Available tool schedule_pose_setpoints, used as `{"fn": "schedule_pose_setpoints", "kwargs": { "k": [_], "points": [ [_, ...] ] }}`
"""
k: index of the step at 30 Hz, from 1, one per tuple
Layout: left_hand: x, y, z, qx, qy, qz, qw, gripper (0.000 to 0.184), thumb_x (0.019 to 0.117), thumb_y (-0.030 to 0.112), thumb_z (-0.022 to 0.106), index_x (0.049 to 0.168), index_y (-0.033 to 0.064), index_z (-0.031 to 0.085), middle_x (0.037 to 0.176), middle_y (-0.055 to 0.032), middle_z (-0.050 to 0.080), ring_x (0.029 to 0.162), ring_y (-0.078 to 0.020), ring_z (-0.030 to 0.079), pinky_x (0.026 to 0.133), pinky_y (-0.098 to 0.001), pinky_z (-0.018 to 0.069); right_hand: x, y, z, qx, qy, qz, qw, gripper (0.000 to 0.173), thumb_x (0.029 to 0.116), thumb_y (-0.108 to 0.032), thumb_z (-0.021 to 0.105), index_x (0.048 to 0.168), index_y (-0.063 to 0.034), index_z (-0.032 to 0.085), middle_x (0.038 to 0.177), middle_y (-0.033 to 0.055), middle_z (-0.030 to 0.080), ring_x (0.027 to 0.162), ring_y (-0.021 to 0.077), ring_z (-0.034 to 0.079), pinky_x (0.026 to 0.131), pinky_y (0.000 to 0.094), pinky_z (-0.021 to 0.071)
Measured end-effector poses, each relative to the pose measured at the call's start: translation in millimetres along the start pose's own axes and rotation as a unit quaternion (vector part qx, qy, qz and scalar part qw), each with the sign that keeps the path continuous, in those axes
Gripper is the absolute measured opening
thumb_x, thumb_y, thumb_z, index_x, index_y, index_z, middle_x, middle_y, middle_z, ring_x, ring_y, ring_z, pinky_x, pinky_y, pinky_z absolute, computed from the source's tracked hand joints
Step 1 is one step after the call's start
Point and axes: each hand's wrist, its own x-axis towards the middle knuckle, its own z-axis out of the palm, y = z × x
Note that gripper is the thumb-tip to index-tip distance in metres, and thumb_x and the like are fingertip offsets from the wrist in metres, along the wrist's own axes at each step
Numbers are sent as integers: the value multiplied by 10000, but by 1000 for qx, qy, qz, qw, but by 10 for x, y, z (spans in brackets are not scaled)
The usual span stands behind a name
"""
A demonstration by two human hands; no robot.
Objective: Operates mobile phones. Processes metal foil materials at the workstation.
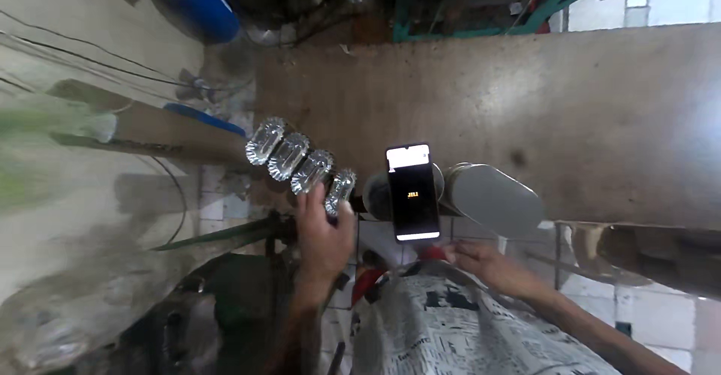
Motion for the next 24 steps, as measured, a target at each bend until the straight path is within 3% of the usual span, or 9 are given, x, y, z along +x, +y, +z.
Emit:
{"fn": "schedule_pose_setpoints", "kwargs": {
  "k": [3, 6, 11, 14, 17, 19, 21, 23, 24],
  "points": [
    [-422, 515, 333, -54, -54, 7, 997, 836, 833, 541, 767, 1351, -79, 550, 1266, -346, 572, 1175, -451, 591, 988, -576, 508, -117, -231, 4, -9, -62, -73, 995, 294, 1045, -305, 547, 1141, -91, 723, 972, -54, 695, 853, -18, 614, 789, 219, 525],
    [-424, 657, 700, 14, -67, 20, 997, 930, 788, 634, 763, 1328, -97, 567, 1271, -394, 577, 1205, -547, 566, 1041, -630, 446, -214, -406, -85, -46, -106, -154, 981, 316, 1035, -342, 548, 1080, -102, 749, 1036, -37, 701, 977, -7, 617, 884, 231, 517],
    [-438, 671, 799, -11, -49, -13, 999, 856, 817, 457, 795, 1358, -137, 502, 1273, -390, 578, 1219, -526, 566, 1050, -606, 445, -302, -520, -229, -54, -123, -239, 962, 330, 1048, -349, 550, 1051, -88, 751, 1004, -43, 702, 991, -11, 608, 893, 203, 501],
    [-458, 668, 776, -64, -18, -22, 998, 826, 741, 375, 855, 1308, -120, 515, 1231, -328, 607, 1126, -396, 649, 949, -489, 549, -292, -587, -284, -52, -127, -265, 954, 319, 1052, -323, 546, 1002, -83, 750, 961, -52, 697, 950, -23, 606, 856, 185, 501],
    [-518, 631, 661, -109, 37, 8, 993, 867, 660, 337, 906, 1270, -133, 508, 1148, -298, 643, 1050, -304, 686, 895, -418, 576, -233, -682, -207, 39, -21, -350, 936, 312, 1062, -351, 531, 878, -185, 721, 915, -115, 706, 959, -22, 634, 948, 236, 507],
    [-615, 564, 626, -128, 105, 59, 984, 954, 612, 340, 921, 1331, -86, 462, 1101, -253, 664, 1012, -220, 699, 874, -357, 596, -79, -821, -47, 177, 92, -380, 903, 246, 1037, -386, 578, 1071, -220, 756, 997, -113, 731, 979, 30, 671, 980, 303, 544],
    [-715, 489, 647, -132, 187, 136, 964, 1033, 652, 353, 904, 1471, 88, 332, 1135, -197, 646, 1007, -183, 688, 864, -336, 591, 137, -1039, 79, 239, 137, -351, 895, 515, 959, -411, 685, 1395, -173, 550, 1124, -75, 688, 1022, 72, 671, 948, 319, 574],
    [-805, 491, 611, -115, 239, 186, 946, 1103, 715, 370, 899, 1558, 241, 200, 1309, -129, 593, 1078, -146, 669, 902, -315, 582, 323, -1307, 142, 243, 81, -302, 918, 830, 900, -400, 735, 1550, -166, 275, 1213, 12, 655, 1034, 135, 690, 864, 363, 617],
    [-845, 492, 584, -92, 262, 205, 939, 1104, 754, 381, 880, 1578, 301, 150, 1412, -93, 521, 1136, -126, 639, 934, -295, 561, 372, -1438, 185, 252, 34, -289, 923, 802, 908, -372, 730, 1538, -180, 273, 1211, 51, 664, 1023, 170, 702, 835, 390, 626]
  ]
}}
